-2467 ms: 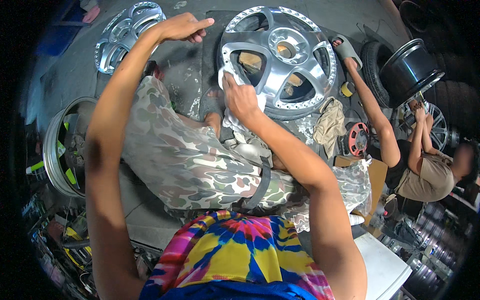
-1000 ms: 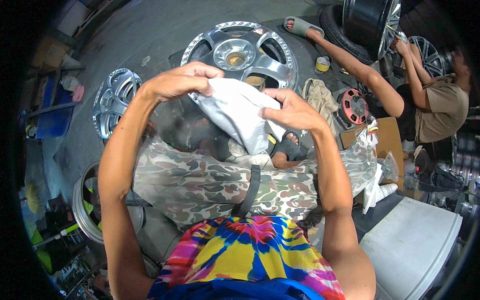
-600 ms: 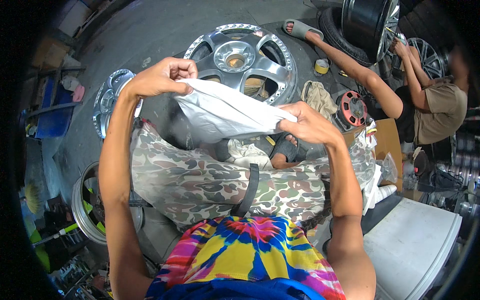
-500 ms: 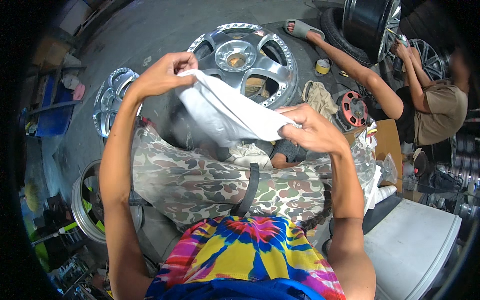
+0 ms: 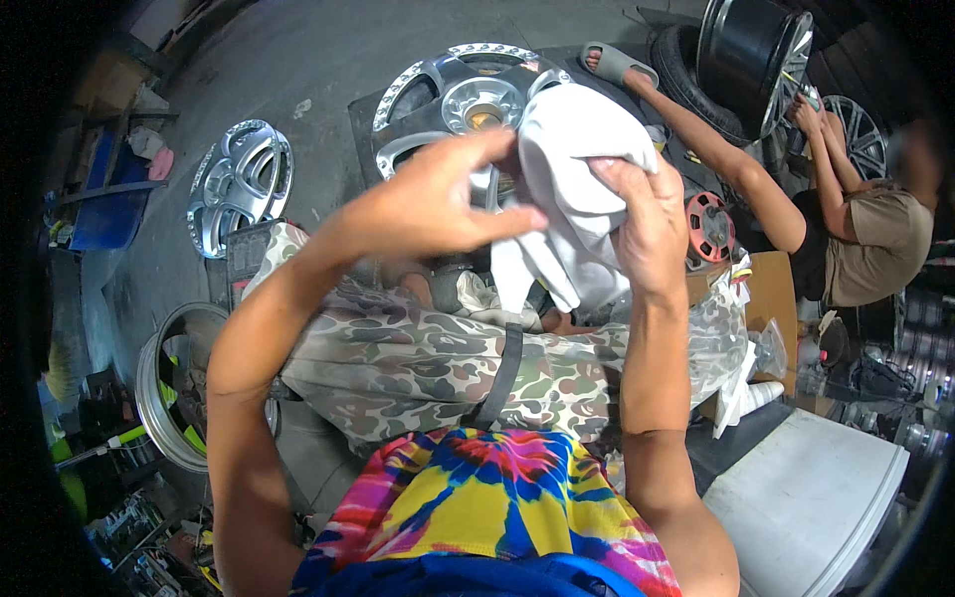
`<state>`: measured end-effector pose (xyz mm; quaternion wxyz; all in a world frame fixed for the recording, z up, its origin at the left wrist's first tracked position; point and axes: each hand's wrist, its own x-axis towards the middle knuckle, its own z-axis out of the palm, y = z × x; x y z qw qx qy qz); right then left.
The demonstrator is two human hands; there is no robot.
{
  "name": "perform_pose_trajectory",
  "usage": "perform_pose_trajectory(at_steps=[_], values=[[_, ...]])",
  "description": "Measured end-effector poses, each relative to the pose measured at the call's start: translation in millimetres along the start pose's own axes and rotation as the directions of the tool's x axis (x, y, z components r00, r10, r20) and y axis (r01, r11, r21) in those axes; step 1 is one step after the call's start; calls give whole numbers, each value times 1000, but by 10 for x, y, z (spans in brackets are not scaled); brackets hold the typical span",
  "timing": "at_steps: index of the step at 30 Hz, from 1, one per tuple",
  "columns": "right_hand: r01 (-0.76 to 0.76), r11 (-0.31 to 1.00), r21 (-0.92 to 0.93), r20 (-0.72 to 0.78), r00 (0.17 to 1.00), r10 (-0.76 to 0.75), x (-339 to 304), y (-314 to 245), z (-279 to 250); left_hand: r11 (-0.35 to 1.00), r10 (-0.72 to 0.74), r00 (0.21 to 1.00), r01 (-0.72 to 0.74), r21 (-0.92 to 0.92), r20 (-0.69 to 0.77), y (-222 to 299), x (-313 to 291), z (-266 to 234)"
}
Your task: The person sits on the floor and wipes a silver wheel rim with a white cloth. They apply liquid from a green bottle onto the cloth and continue wiping the rim surface, including the spokes and center hub, while another person works on a different rim nearby.
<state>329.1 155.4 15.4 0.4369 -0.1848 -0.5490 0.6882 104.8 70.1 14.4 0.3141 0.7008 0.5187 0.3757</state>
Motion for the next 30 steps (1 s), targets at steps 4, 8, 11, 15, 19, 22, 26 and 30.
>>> perform_pose_trajectory(at_steps=[4, 8, 11, 15, 19, 22, 26, 30], values=[[-78, 968, -239, 234, 963, 135, 128, -19, 22, 953, 91, 996, -91, -289, -15, -103, 44, -253], [-29, 993, -115, 133, 990, 45, 214, 2, 83, 923, -51, 963, 146, -356, 265, -4, 113, -268], [9, 999, 45, 51, 999, -11, 228, 115, 164, 910, -115, 983, 163, -382, 145, 65, 126, -362], [-210, 895, -394, 281, 900, 335, -141, 480, 337, 928, -57, 997, 34, -371, -50, 42, 119, -462], [-396, 772, -498, 249, 787, 564, -452, 864, 240, 950, -54, 976, -14, -311, -210, -113, 64, -690], [-439, 692, -573, 236, 721, 652, -524, 710, 109, 988, -77, 919, 20, -151, -387, -433, -55, -953], [-182, 790, -586, 362, 813, 456, -566, 487, -158, 984, -175, 871, 166, -59, -459, -732, -158, -1188], [97, 931, -351, 312, 950, 18, -521, 93, -144, 958, -283, 947, 272, -86, -150, -614, -228, -1030]])
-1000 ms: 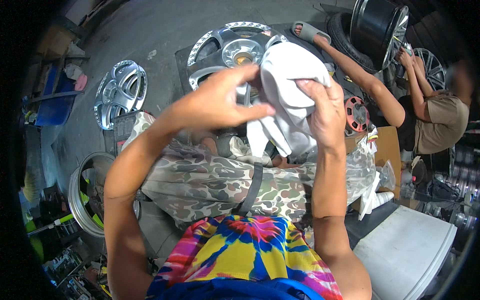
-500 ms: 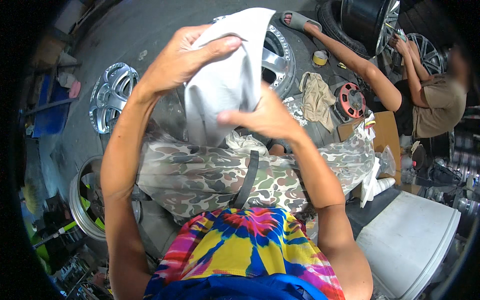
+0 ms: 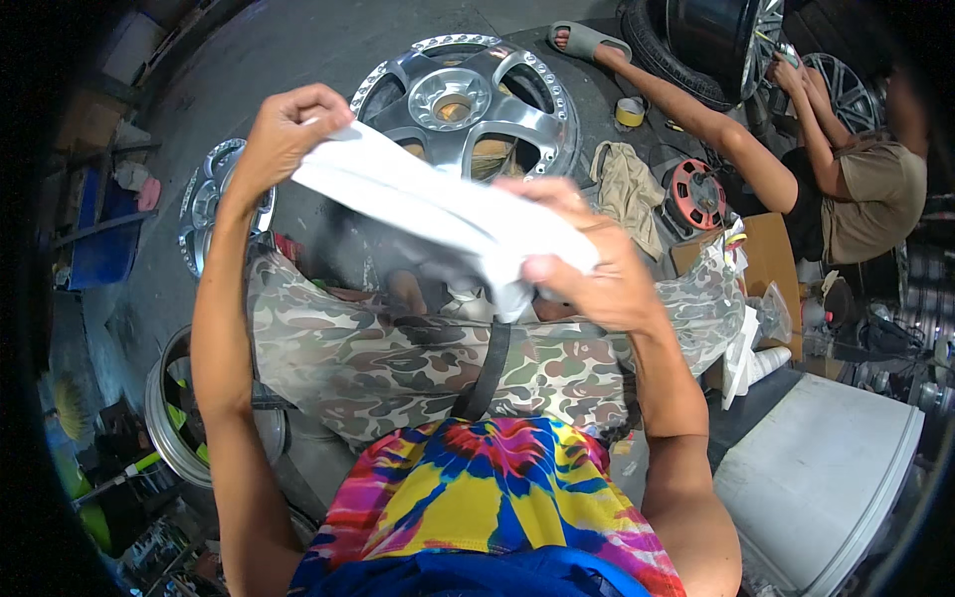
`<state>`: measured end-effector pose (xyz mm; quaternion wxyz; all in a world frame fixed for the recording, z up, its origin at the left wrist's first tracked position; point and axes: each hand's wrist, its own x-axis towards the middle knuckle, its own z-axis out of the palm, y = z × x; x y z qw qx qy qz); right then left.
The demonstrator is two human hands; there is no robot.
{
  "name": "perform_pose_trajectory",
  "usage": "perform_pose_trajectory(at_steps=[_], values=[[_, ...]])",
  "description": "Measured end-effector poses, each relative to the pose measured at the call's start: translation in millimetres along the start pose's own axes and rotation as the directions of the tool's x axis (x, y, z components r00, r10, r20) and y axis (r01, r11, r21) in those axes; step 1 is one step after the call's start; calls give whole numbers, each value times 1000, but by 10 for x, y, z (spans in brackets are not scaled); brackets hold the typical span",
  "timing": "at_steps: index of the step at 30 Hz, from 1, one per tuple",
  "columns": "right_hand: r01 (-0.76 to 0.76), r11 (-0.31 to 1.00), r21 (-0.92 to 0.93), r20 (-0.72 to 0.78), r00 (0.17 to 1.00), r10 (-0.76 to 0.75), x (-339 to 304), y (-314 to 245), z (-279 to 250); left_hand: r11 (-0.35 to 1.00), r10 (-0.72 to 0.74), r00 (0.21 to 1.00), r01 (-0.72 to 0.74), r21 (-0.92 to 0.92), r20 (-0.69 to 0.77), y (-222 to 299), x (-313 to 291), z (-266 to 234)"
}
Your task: The person sits on the floor and wipes a silver wheel rim with a white cloth. They apply liquid from a green bottle onto the cloth and continue wiping the rim surface, including the spokes and center hub, while another person works on a different rim nearby.
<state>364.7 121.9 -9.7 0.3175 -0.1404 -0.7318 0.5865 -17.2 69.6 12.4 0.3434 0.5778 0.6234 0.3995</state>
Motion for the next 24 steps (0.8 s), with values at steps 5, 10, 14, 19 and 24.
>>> perform_pose_trajectory(at_steps=[5, 10, 14, 19, 24], values=[[135, 889, 437, -401, 914, 58, 155, -189, -90, 892, 426, 897, -438, 113, 119, 317, -36, 835], [-34, 991, 130, -195, 979, 60, 200, 163, 94, 813, 552, 764, -582, -13, 334, 538, -628, 1772], [-322, 901, -291, -374, 905, 203, 347, 549, -19, 797, 408, 646, -596, 93, 645, 570, -856, 1714], [110, 481, -870, 187, 976, 116, 764, 1319, -23, 810, 351, 557, -584, 54, 753, 573, -895, 1637], [282, 380, -881, 387, 892, 236, 1230, 1655, 90, 732, 465, 692, -651, 201, 552, 448, -889, 1485]])
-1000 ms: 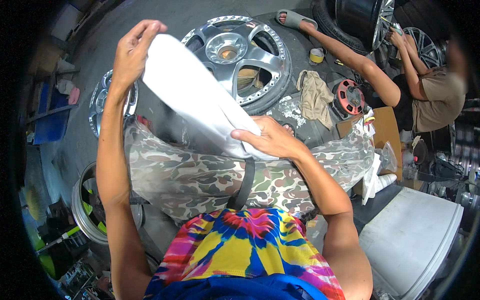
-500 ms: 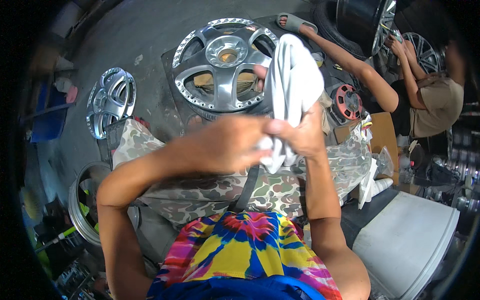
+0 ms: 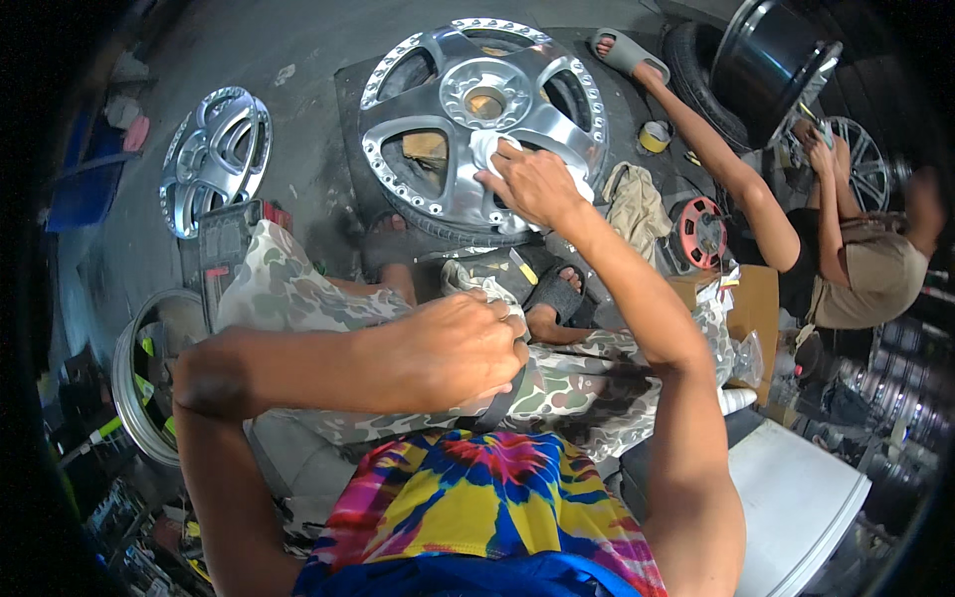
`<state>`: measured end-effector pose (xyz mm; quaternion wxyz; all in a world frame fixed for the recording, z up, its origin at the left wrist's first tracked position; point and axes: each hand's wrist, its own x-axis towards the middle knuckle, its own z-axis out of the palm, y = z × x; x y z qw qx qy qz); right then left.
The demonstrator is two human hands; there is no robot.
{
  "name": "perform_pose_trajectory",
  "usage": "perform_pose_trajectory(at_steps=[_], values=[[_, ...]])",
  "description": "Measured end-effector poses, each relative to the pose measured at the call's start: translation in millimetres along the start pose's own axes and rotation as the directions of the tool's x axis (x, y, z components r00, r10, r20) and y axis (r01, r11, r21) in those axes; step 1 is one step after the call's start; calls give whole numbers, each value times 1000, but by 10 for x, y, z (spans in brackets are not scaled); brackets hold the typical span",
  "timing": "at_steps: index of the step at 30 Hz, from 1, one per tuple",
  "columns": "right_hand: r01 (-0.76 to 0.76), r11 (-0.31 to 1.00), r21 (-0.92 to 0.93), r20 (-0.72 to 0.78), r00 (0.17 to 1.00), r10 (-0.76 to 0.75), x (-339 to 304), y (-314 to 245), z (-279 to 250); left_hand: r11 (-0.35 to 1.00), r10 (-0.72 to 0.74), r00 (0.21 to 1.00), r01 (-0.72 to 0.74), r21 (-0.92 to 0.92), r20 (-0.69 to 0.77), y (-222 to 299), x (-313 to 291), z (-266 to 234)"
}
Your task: The person sits on the floor and wipes a silver wheel rim with a white cloth. They apply liquid from a green bottle onto the cloth and continue wiping the rim surface, including the spokes and center hub, while another person works on a different rim nearby.
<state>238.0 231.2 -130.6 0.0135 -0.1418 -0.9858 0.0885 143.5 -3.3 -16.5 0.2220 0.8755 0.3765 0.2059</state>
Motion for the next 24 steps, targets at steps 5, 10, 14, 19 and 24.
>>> perform_pose_trajectory(at_steps=[5, 10, 14, 19, 24], values=[[19, 999, -31, 0, 1000, -19, 77, 37, 51, 994, -47, 997, 53, -97, 60, -113, -121, -487], [39, 998, -42, -73, 996, -42, 423, -49, 104, 997, -22, 994, 14, -71, -104, -140, -83, -541], [35, 999, -34, 15, 999, -35, 95, 44, 23, 997, -43, 993, 36, -71, -107, -160, -211, -643], [18, 996, -84, -49, 999, -22, 419, 2, 200, 996, -50, 994, 43, -74, -96, -151, -196, -666], [-7, 1000, -18, -2, 1000, 7, 550, -117, 108, 993, 35, 930, -75, -95, -366, -263, -303, -560]])
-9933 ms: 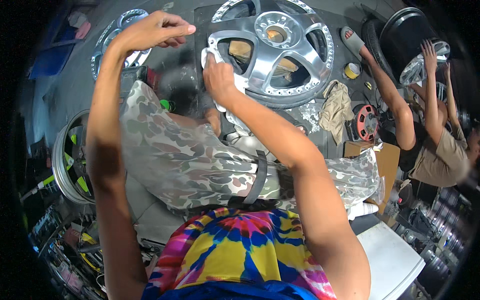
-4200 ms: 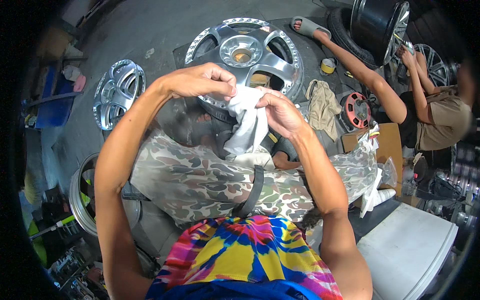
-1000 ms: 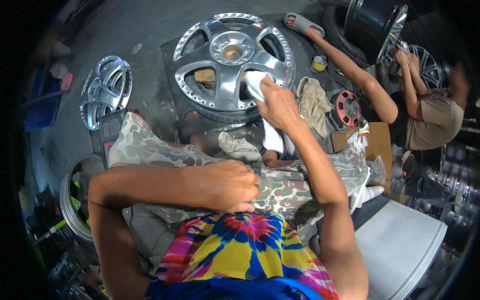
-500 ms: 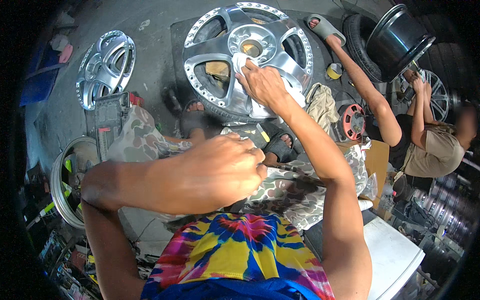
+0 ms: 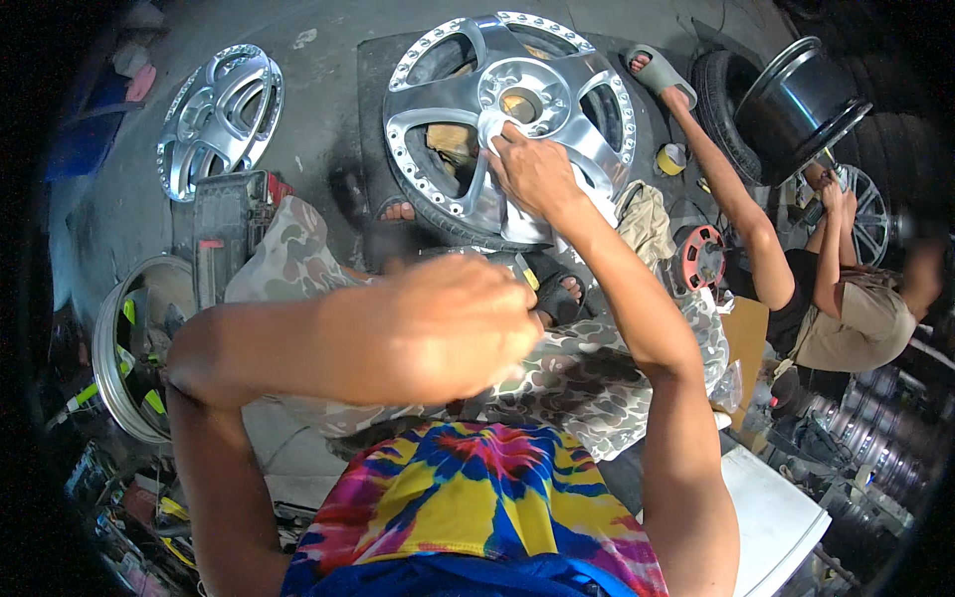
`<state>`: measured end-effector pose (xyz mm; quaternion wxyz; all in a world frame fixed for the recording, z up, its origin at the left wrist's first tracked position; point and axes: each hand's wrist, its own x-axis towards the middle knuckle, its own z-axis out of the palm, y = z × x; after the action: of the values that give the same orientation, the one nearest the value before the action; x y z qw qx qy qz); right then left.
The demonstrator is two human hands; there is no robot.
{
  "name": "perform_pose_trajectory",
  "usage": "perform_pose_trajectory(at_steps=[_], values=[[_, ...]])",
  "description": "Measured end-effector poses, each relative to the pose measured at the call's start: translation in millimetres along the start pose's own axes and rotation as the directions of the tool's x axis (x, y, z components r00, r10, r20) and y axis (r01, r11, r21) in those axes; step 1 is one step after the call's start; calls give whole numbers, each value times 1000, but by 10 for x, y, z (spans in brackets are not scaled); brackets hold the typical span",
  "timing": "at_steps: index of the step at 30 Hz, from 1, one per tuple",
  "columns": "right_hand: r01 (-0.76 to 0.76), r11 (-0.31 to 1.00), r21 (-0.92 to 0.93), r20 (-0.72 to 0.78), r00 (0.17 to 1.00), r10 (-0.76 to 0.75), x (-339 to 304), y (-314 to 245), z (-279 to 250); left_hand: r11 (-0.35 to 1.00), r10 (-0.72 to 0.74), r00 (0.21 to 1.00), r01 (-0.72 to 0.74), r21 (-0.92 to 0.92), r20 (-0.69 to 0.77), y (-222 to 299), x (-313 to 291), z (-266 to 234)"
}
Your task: The person sits on the floor and wipes a silver wheel rim with a white cloth. They apply liquid from a green bottle onto the cloth and continue wiping the rim surface, including the spokes and center hub, while another person works on a different rim nearby.
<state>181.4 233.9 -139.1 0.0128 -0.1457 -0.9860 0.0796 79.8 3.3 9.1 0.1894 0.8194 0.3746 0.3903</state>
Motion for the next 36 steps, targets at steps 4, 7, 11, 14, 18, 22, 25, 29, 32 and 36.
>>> perform_pose_trajectory(at_steps=[4, 7, 11, 14, 18, 22, 25, 29, 32, 36], values=[[-155, 915, 372, 176, 980, 94, -377, -93, -415, 969, -210, 972, 194, 150, 101, -305, -61, -200], [-346, 420, 839, 333, 937, 107, -727, -126, -765, 927, -337, 941, 335, 169, -17, -614, 52, -250], [-280, 303, 911, 305, 952, -35, -866, -237, -1190, 880, -421, 903, 430, -204, 87, -773, 327, -401], [-200, 432, 879, 257, 963, -78, -872, -277, -1445, 712, -454, 835, 550, -437, 312, -795, 451, -477], [-161, 540, 826, 198, 980, -11, -917, -310, -1706, 699, -457, 782, 610, -372, 424, -838, 501, -557], [13, 716, 698, -70, 996, 51, -864, -348, -1794, 719, -485, 776, 617, -321, 403, -850, 481, -524], [38, 790, 612, -325, 923, 207, -924, -426, -1739, 905, -357, 904, 397, -151, 236, -847, 493, -477], [101, 926, 363, -600, 786, 149, -1023, -557, -1627, 785, -565, 727, 619, -16, 391, -574, 606, -593], [98, 941, 325, -623, 770, 135, -1176, -836, -1536, 773, -634, 730, 598, 209, 256, -597, 533, -629], [280, 552, 785, -288, 955, -74, -1387, -1474, -1223, 879, -465, 881, 471, -70, 82, -872, 504, -647]])
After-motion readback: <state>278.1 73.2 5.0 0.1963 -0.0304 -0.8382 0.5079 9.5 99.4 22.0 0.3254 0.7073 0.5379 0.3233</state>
